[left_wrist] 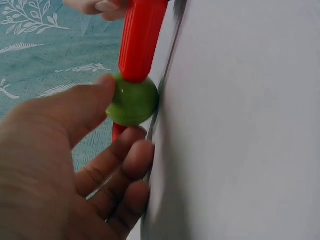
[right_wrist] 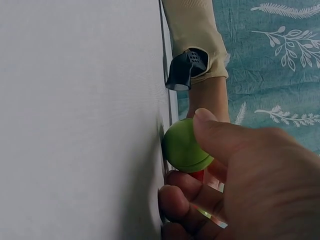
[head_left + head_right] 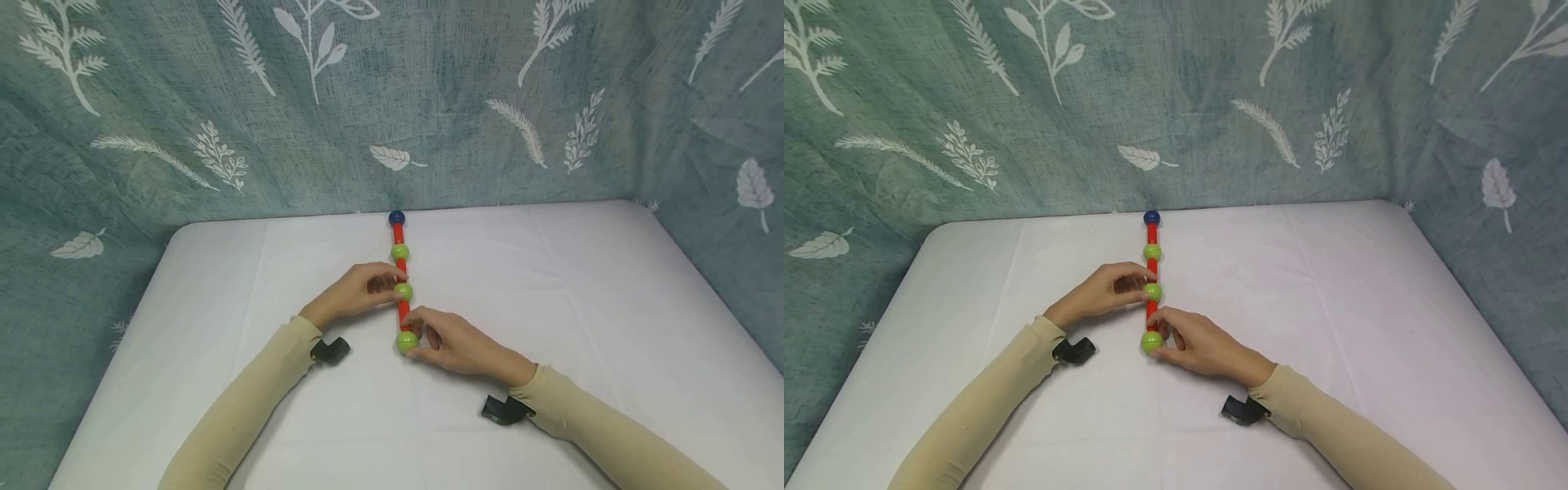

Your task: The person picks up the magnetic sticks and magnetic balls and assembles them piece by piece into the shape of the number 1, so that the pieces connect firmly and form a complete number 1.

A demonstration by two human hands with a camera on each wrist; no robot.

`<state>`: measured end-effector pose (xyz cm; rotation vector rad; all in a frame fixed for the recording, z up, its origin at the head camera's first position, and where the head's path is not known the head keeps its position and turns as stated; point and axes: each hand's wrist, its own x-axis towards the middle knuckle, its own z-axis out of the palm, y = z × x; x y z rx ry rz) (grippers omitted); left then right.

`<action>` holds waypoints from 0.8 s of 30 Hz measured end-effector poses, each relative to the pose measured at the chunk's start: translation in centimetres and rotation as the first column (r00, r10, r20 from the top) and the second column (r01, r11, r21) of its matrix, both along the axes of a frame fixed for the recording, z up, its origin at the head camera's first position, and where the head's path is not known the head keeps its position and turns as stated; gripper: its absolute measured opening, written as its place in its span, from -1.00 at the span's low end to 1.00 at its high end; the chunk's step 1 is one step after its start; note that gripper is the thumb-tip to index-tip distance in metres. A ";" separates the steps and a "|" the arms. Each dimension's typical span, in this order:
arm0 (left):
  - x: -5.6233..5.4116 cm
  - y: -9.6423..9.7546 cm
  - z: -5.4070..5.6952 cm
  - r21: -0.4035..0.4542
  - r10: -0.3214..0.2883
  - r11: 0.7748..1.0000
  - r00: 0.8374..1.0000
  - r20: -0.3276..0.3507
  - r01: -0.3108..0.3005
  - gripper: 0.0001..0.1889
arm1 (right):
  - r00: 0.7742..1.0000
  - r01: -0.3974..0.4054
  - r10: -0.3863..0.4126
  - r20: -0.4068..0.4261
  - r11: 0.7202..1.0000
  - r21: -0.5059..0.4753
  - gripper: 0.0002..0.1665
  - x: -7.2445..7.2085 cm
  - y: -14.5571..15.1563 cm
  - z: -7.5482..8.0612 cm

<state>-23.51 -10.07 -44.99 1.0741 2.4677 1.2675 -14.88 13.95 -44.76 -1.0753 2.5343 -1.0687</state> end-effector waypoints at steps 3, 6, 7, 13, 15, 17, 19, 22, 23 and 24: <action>0.0 -0.2 0.0 -0.015 0.009 1.000 1.000 0.008 -0.009 -0.66 | 1.000 0.006 -0.006 0.000 1.000 0.003 -0.48 0.1 0.0 -0.1; 0.0 -0.4 -0.2 -0.015 0.013 1.000 1.000 0.028 -0.013 -0.66 | 1.000 0.011 -0.011 0.004 1.000 0.004 -0.48 0.3 0.0 -0.1; 0.0 -0.4 -0.3 -0.011 0.008 1.000 0.999 0.033 -0.007 -0.66 | 1.000 0.012 -0.012 0.007 1.000 0.003 -0.49 0.3 0.0 -0.1; 0.0 -0.5 -0.3 0.038 -0.023 0.999 0.999 0.046 0.021 -0.68 | 1.000 0.007 -0.006 0.011 1.000 -0.006 -0.49 0.5 0.3 -0.1; 0.0 -0.5 -0.1 0.048 -0.021 0.999 0.999 0.045 0.019 -0.69 | 1.000 0.005 -0.004 0.013 1.000 -0.012 -0.47 0.3 0.4 -0.1; -0.1 -0.4 0.0 0.048 -0.017 0.999 0.999 0.045 0.015 -0.67 | 1.000 0.000 0.000 0.013 1.000 -0.016 -0.45 0.2 0.5 0.1; -0.2 -0.5 0.2 0.038 -0.007 0.999 0.999 0.044 0.005 -0.66 | 1.000 -0.004 0.004 0.022 1.000 -0.014 -0.43 0.0 0.6 0.3; -0.3 -1.0 0.8 0.019 0.021 1.000 0.999 0.044 -0.021 -0.64 | 1.000 0.006 -0.006 0.027 1.000 -0.001 -0.40 -0.4 1.0 0.9; -0.3 -1.3 1.0 0.013 0.035 0.999 0.998 0.043 -0.035 -0.64 | 1.000 0.019 -0.019 0.025 1.000 -0.001 -0.39 -0.6 1.3 1.2; -0.3 -1.5 1.3 0.006 0.052 0.999 0.998 0.040 -0.053 -0.64 | 0.999 0.038 -0.038 0.016 0.999 0.000 -0.38 -0.9 1.7 1.5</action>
